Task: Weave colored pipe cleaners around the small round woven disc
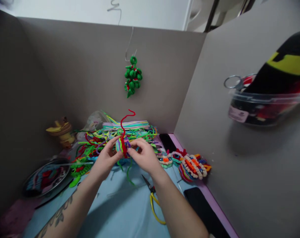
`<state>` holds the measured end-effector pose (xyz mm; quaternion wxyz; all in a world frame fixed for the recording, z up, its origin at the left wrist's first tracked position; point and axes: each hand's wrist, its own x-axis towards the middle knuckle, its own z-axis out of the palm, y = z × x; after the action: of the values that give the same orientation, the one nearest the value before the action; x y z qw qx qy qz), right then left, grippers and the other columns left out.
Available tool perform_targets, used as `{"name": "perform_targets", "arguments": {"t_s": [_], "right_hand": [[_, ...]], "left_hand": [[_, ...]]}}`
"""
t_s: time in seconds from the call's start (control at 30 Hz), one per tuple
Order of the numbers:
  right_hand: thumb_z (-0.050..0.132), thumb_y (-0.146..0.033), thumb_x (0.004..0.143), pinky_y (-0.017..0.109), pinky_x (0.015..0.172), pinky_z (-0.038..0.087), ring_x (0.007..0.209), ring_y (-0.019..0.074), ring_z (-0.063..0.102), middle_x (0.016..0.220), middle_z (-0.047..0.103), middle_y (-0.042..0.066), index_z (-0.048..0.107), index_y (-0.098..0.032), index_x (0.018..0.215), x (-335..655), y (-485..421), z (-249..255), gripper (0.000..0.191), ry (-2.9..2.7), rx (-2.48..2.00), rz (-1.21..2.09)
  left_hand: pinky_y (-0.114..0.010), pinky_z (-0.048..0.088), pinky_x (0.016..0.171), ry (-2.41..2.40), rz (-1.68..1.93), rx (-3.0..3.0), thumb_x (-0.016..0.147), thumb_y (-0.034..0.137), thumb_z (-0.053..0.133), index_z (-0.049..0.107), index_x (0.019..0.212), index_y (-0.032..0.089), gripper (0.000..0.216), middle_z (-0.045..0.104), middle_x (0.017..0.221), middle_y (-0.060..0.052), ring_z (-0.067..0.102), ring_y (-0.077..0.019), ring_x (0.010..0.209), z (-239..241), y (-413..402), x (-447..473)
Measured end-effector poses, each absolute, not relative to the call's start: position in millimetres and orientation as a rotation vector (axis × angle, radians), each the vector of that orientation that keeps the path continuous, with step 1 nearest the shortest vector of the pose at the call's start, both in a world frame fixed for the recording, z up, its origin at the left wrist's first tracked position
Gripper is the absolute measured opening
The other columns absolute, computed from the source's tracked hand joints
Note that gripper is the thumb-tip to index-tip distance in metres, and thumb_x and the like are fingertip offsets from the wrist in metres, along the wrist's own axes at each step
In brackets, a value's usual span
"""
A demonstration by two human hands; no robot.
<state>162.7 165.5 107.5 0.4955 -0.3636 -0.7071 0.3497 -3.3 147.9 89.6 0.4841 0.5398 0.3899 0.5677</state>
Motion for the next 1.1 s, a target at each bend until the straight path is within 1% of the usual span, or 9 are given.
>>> {"name": "perform_targets", "arguments": {"t_s": [0.03, 0.13, 0.4, 0.53, 0.73, 0.83, 0.93, 1.0, 1.1], "right_hand": [[0.06, -0.021, 0.076, 0.027, 0.067, 0.045, 0.083, 0.0168, 0.057, 0.087, 0.06, 0.004, 0.064, -0.019, 0.077, 161.2, 163.6, 108.7, 0.005, -1.739, -0.889, 0.828], [0.056, -0.019, 0.075, 0.025, 0.064, 0.044, 0.083, 0.0162, 0.056, 0.088, 0.058, 0.005, 0.06, -0.018, 0.068, 158.0, 160.6, 110.0, 0.008, -1.763, -0.904, 0.814], [0.059, -0.023, 0.072, 0.024, 0.063, 0.044, 0.087, 0.0164, 0.057, 0.093, 0.057, 0.005, 0.056, -0.018, 0.063, 159.2, 164.8, 105.5, 0.01, -1.72, -0.914, 0.917], [0.06, -0.022, 0.071, 0.026, 0.064, 0.043, 0.082, 0.0162, 0.057, 0.088, 0.058, 0.004, 0.052, -0.019, 0.059, 156.2, 164.7, 104.1, 0.015, -1.698, -0.907, 0.876], [0.058, -0.017, 0.069, 0.028, 0.07, 0.044, 0.078, 0.016, 0.057, 0.081, 0.059, 0.002, 0.046, -0.02, 0.055, 149.0, 164.3, 97.8, 0.019, -1.656, -0.937, 0.691], [0.059, -0.017, 0.07, 0.027, 0.068, 0.043, 0.077, 0.016, 0.056, 0.08, 0.059, 0.002, 0.046, -0.02, 0.056, 148.8, 164.8, 97.2, 0.019, -1.675, -0.944, 0.675], [0.06, -0.018, 0.072, 0.027, 0.067, 0.043, 0.079, 0.0162, 0.057, 0.081, 0.059, 0.003, 0.051, -0.02, 0.058, 151.1, 164.6, 100.3, 0.016, -1.742, -0.951, 0.7], [0.061, -0.019, 0.073, 0.027, 0.068, 0.044, 0.082, 0.0168, 0.058, 0.084, 0.06, 0.004, 0.057, -0.019, 0.062, 154.4, 164.5, 103.8, 0.011, -1.81, -0.93, 0.741], [0.061, -0.024, 0.077, 0.029, 0.07, 0.046, 0.084, 0.0177, 0.059, 0.088, 0.063, 0.005, 0.064, -0.019, 0.073, 163.4, 166.3, 108.2, 0.007, -1.81, -0.897, 0.772]], "left_hand": [[-0.029, 0.05, 0.084, 0.958, 1.375, 1.331, 0.072, 0.034, 0.074, 0.047, 0.129, 0.02, 0.065, 0.058, 0.128, -0.01, 0.062, -0.0221, 0.104, 89.9, 147.4, -2.8], [-0.029, 0.051, 0.083, 0.971, 1.361, 1.349, 0.071, 0.032, 0.074, 0.046, 0.13, 0.02, 0.066, 0.062, 0.122, -0.009, 0.065, -0.0214, 0.098, 90.8, 146.0, -1.7], [-0.03, 0.052, 0.08, 1.011, 1.359, 1.319, 0.067, 0.027, 0.076, 0.05, 0.123, 0.019, 0.063, 0.067, 0.11, -0.007, 0.066, -0.0221, 0.094, 95.7, 144.1, -1.3], [-0.031, 0.051, 0.079, 1.033, 1.381, 1.284, 0.065, 0.026, 0.077, 0.053, 0.12, 0.021, 0.061, 0.066, 0.11, -0.007, 0.065, -0.0241, 0.096, 97.0, 142.4, -0.6], [-0.031, 0.051, 0.079, 1.104, 1.431, 1.286, 0.063, 0.023, 0.078, 0.056, 0.118, 0.022, 0.059, 0.061, 0.12, -0.008, 0.064, -0.0235, 0.094, 96.1, 140.4, 2.9], [-0.031, 0.05, 0.081, 1.118, 1.412, 1.293, 0.066, 0.027, 0.077, 0.054, 0.121, 0.022, 0.06, 0.06, 0.121, -0.008, 0.063, -0.0231, 0.096, 97.2, 139.8, 3.8], [-0.03, 0.05, 0.08, 1.11, 1.371, 1.301, 0.07, 0.031, 0.074, 0.051, 0.126, 0.022, 0.061, 0.063, 0.115, -0.007, 0.064, -0.0213, 0.092, 97.7, 140.6, 3.1], [-0.029, 0.05, 0.078, 1.119, 1.35, 1.299, 0.071, 0.033, 0.073, 0.05, 0.127, 0.021, 0.062, 0.064, 0.111, -0.006, 0.063, -0.0205, 0.089, 97.5, 142.1, 1.6], [-0.029, 0.048, 0.079, 1.138, 1.349, 1.322, 0.071, 0.034, 0.073, 0.053, 0.126, 0.021, 0.06, 0.063, 0.114, -0.006, 0.062, -0.021, 0.093, 97.9, 144.3, -3.3]]}}
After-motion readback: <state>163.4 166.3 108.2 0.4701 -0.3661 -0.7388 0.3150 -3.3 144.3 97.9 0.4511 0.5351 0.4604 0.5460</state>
